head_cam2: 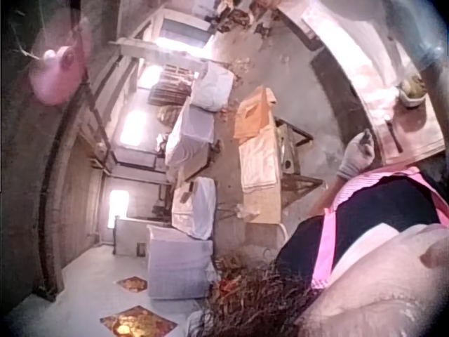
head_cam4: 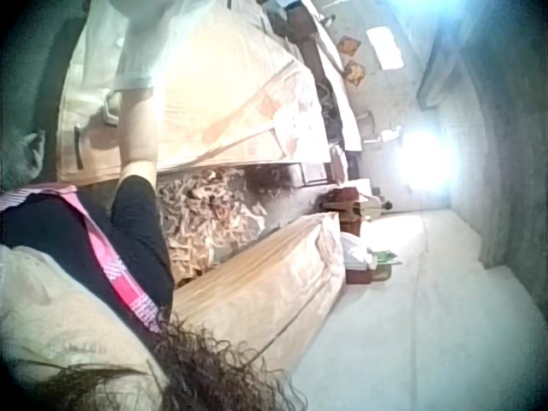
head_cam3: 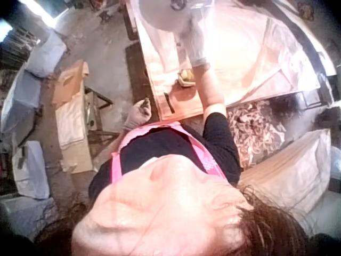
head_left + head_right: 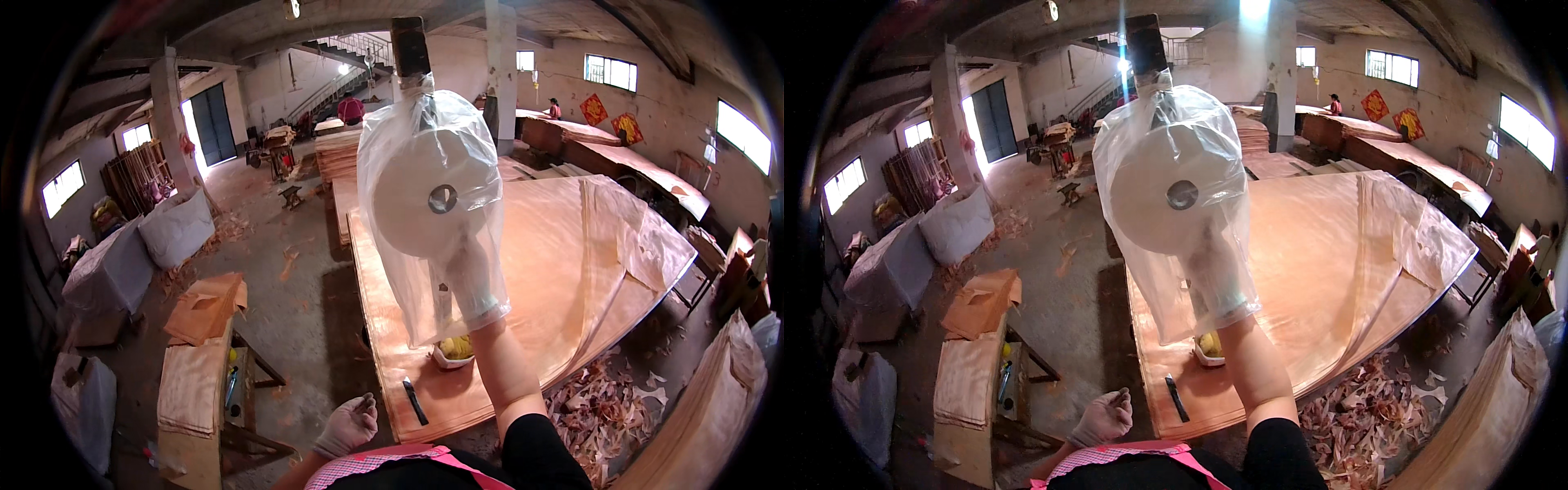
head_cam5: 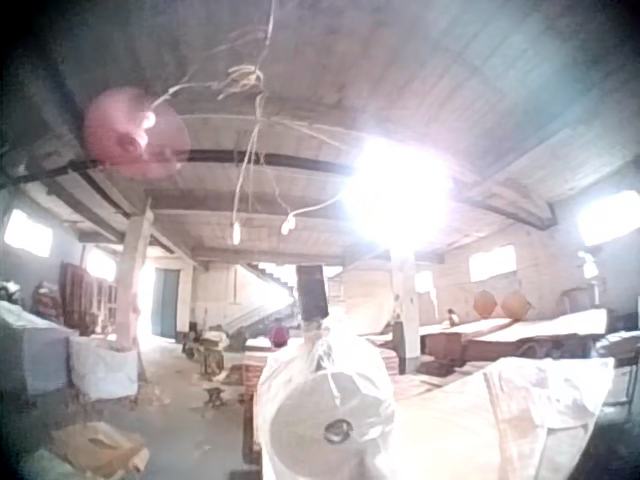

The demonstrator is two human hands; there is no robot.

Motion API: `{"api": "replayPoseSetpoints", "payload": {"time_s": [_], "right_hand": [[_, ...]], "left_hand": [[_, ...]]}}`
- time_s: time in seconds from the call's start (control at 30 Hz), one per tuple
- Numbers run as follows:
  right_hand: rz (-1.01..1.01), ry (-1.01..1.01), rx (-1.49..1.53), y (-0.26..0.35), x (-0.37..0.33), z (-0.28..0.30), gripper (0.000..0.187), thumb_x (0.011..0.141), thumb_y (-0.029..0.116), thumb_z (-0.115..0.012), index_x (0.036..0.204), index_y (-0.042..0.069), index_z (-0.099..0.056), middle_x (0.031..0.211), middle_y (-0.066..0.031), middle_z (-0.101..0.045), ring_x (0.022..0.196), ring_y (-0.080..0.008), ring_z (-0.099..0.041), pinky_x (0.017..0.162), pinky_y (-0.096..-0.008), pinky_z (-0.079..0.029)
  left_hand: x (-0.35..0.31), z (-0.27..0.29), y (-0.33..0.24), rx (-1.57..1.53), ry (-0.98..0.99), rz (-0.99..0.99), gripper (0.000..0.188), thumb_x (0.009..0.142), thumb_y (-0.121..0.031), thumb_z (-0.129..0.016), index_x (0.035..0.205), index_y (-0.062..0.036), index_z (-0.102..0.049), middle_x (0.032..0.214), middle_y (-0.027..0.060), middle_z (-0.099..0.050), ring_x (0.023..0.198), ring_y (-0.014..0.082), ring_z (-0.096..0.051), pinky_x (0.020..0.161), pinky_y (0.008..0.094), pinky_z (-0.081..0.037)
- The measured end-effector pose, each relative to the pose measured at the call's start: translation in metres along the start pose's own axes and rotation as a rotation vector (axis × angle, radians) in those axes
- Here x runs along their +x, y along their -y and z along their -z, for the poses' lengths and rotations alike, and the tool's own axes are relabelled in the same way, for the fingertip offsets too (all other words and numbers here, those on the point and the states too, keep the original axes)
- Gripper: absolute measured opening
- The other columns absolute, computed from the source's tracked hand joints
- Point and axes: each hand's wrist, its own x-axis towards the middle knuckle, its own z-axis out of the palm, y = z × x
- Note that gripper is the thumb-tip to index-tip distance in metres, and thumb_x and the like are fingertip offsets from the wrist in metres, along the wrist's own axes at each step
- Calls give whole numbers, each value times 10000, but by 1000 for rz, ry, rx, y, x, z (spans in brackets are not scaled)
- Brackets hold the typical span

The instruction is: The person prepares a roll of edge banding tape by applying a liquid with a sponge, then mounts the roll onto a vertical post and secures a plastic protective cover over it using a piece of string.

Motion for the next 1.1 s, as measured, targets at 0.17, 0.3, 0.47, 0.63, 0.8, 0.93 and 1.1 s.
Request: {"api": "replayPoseSetpoints", "payload": {"time_s": [0.17,0.3,0.47,0.63,0.8,0.93,1.1], "right_hand": [[-79,56,576,4,8,-16,460,1039,283,-418,1429,45,-364,1410,-122,-461,1304,-279,-438,1091,-446,-364],[-128,19,616,3,14,-10,454,1035,290,-432,1418,51,-382,1382,-118,-493,1293,-284,-452,1079,-448,-382],[-144,50,604,-5,12,5,453,1025,281,-462,1422,77,-383,1388,-107,-488,1264,-275,-472,1032,-434,-423],[-116,-14,320,-8,6,27,462,1014,283,-486,1420,86,-384,1383,-104,-488,1240,-264,-489,1014,-426,-435],[-106,61,438,3,6,12,467,1014,267,-485,1423,70,-371,1383,-104,-486,1240,-272,-489,1020,-429,-428],[-109,30,379,18,11,11,473,1015,274,-485,1421,60,-370,1384,-112,-484,1244,-286,-487,1022,-438,-426],[-23,146,329,34,29,1,496,1012,287,-490,1427,50,-356,1390,-121,-476,1257,-290,-478,1028,-441,-421]], "left_hand": [[5,-3,0,39,4,-63,176,970,-173,-535,994,-65,-671,895,52,-694,783,175,-644,584,256,-499],[9,-9,-2,59,45,-42,253,1002,-201,-462,1001,-70,-678,864,52,-706,786,187,-670,592,267,-506],[24,-44,-8,144,83,-190,158,969,-166,-544,1032,-62,-645,950,71,-672,853,199,-632,647,267,-516],[76,-67,-23,340,118,-349,207,974,-159,-531,1148,-64,-593,1064,90,-651,976,221,-623,803,324,-530],[140,-98,-37,895,234,-651,447,933,-134,-595,1334,12,-464,1274,137,-554,1112,253,-580,952,332,-474],[167,-144,-26,1450,320,-740,533,901,-237,-652,1321,39,-473,1279,155,-571,1154,266,-568,963,346,-451],[187,-193,-10,2072,157,-1130,522,878,-355,-669,1228,12,-541,1156,165,-623,1052,287,-599,897,375,-467]]}}
